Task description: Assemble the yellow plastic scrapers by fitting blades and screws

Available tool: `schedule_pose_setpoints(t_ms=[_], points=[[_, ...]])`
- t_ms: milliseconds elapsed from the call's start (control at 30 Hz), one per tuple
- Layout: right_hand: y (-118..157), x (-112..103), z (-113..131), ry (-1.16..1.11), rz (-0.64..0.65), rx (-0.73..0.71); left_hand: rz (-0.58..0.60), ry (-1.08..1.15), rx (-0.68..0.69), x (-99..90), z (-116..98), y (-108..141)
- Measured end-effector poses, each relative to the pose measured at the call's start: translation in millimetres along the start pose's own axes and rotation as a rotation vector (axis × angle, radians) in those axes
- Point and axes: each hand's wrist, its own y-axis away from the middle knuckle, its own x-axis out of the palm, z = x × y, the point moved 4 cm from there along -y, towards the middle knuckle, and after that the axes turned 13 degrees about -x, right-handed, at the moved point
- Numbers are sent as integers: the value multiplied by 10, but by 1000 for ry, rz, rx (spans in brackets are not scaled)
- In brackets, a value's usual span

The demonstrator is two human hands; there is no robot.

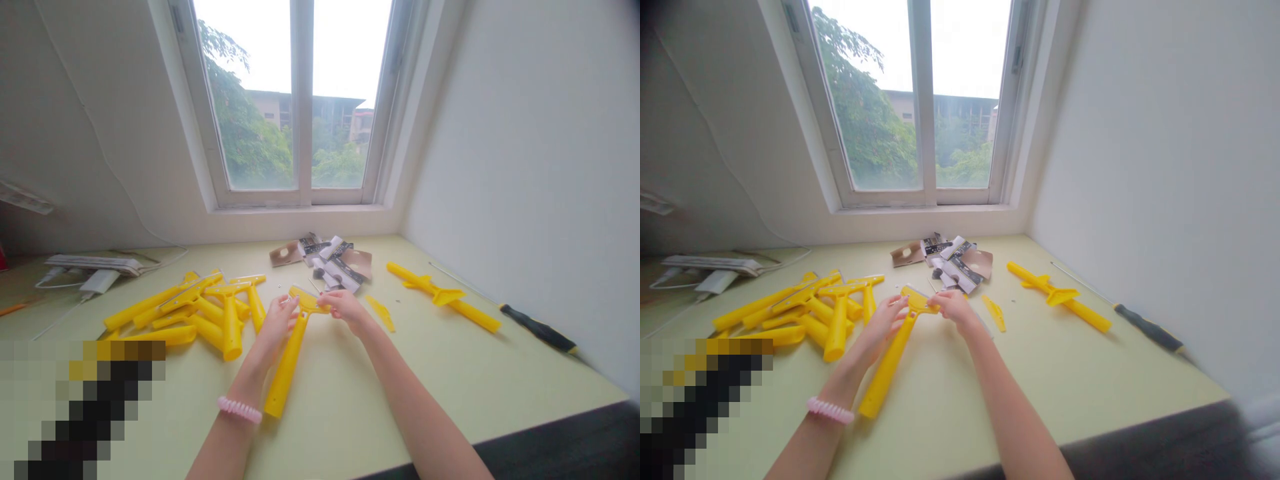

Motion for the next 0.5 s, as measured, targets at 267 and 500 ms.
schedule_pose_setpoints(t_ms=[267, 500], points=[[1, -66, 0, 13, -59, 1, -171, -723, 693, 104, -156, 145], [-8, -84, -33, 26, -81, 4, -141, -1042, 839, 198, -77, 255]])
